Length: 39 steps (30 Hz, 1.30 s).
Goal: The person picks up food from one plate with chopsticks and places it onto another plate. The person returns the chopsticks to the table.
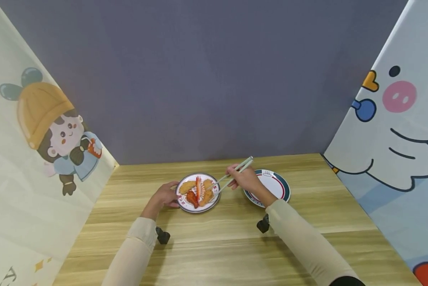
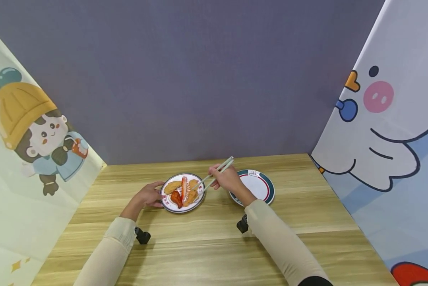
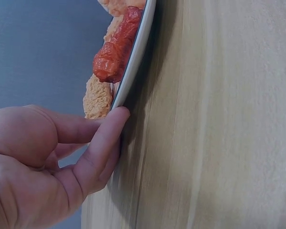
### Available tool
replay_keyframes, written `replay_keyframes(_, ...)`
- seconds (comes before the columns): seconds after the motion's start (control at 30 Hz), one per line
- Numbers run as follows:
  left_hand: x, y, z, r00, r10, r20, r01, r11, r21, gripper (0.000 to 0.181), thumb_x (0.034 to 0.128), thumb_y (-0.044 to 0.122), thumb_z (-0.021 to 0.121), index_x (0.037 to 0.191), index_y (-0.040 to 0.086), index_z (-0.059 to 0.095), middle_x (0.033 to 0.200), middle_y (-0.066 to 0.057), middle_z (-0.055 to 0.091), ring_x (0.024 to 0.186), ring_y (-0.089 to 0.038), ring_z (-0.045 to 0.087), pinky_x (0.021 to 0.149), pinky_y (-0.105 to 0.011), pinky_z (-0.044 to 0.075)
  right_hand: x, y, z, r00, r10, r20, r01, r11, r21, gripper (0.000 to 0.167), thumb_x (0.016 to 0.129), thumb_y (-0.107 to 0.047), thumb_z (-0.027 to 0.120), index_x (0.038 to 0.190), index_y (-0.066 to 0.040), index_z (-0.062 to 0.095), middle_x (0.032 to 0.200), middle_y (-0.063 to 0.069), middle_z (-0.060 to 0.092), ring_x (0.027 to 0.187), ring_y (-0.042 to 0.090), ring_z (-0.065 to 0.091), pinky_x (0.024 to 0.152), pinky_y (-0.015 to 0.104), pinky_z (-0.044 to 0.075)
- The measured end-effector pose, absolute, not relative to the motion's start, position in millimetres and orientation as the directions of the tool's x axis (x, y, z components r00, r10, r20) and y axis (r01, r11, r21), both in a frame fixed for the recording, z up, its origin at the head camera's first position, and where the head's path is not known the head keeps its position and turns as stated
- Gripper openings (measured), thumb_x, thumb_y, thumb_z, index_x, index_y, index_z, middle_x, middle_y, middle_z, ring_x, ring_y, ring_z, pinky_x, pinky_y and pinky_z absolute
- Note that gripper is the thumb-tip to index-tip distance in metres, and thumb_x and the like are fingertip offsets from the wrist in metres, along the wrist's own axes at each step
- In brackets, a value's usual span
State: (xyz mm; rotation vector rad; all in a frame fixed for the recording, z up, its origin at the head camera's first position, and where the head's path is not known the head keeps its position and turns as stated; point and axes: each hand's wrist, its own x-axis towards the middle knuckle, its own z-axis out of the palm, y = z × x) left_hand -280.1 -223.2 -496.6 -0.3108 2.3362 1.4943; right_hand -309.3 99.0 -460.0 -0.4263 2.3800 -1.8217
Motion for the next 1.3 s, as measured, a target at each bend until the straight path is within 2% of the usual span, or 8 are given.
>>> replay_keyframes(0.2, -280.8, -222.9, -498.7, -0.917, 0.008, -0.399, -0.358, 0.426, 0.831, 0.071, 0.0912, -0.014, 0.055, 0.156, 0.007, 0.037, 0.13, -0.033, 0.057, 0.07, -0.019, 0.066, 0.065, -0.034, 0.069, -313.1, 100.0, -469.7, -0.973, -0.22, 0.07, -0.114, 0.194, -0.974, 0.041, 0.105, -0.025, 0.057, 0.107, 0.014, 0.066, 0.087, 0.029, 0.074, 0.056, 0.017, 0.072, 0.053, 0.036, 0.067)
replay_keyframes(0.43, -280.3, -221.8, -498.3, -0.919, -0.011, -0.395, -0.357, 0.449, 0.819, 0.072, 0.0908, -0.014, 0.055, 0.156, 0.008, 0.037, 0.13, -0.034, 0.056, 0.071, -0.019, 0.067, 0.065, -0.034, 0.069, -312.8, 102.2, -478.4, -0.986, -0.16, 0.048, -0.067, 0.115, -0.991, 0.042, 0.104, -0.025, 0.057, 0.107, 0.015, 0.067, 0.103, 0.036, 0.07, 0.055, 0.015, 0.072, 0.053, 0.036, 0.067)
replay_keyframes(0.7, -280.0, -222.6, -499.4, -0.917, -0.018, -0.398, -0.361, 0.457, 0.813, 0.072, 0.0905, -0.014, 0.056, 0.157, 0.009, 0.037, 0.131, -0.033, 0.056, 0.073, -0.019, 0.066, 0.065, -0.033, 0.069, -308.1, 102.1, -481.8, -0.992, -0.113, 0.06, -0.071, 0.1, -0.992, 0.044, 0.104, -0.027, 0.056, 0.106, 0.016, 0.066, 0.096, 0.032, 0.073, 0.052, 0.014, 0.071, 0.052, 0.035, 0.066)
replay_keyframes(0.97, -279.2, -221.6, -495.5, -0.92, -0.026, -0.391, -0.358, 0.457, 0.814, 0.07, 0.092, -0.013, 0.055, 0.156, 0.009, 0.038, 0.137, -0.035, 0.052, 0.073, -0.019, 0.066, 0.065, -0.033, 0.069, -307.5, 107.6, -483.1, -0.996, -0.053, 0.073, -0.076, 0.057, -0.995, 0.04, 0.104, -0.026, 0.056, 0.104, 0.011, 0.069, 0.099, 0.034, 0.072, 0.052, 0.013, 0.071, 0.052, 0.034, 0.066)
replay_keyframes(1.1, -278.9, -221.6, -494.6, -0.919, -0.026, -0.393, -0.36, 0.46, 0.812, 0.07, 0.0926, -0.013, 0.055, 0.157, 0.009, 0.038, 0.139, -0.035, 0.052, 0.074, -0.019, 0.066, 0.065, -0.034, 0.069, -309.2, 110.6, -483.1, -0.998, -0.046, 0.049, -0.049, 0.005, -0.999, 0.04, 0.105, -0.024, 0.056, 0.107, 0.014, 0.068, 0.095, 0.03, 0.074, 0.053, 0.015, 0.072, 0.053, 0.035, 0.066)
replay_keyframes(1.3, -278.8, -221.5, -496.4, -0.921, -0.024, -0.388, -0.354, 0.464, 0.812, 0.07, 0.0919, -0.014, 0.055, 0.156, 0.008, 0.038, 0.138, -0.035, 0.053, 0.075, -0.019, 0.067, 0.065, -0.034, 0.069, -302.7, 113.9, -468.3, -0.999, -0.049, 0.009, -0.009, -0.02, -1.0, 0.039, 0.105, -0.019, 0.054, 0.111, 0.018, 0.065, 0.079, 0.009, 0.076, 0.054, 0.014, 0.072, 0.053, 0.031, 0.066)
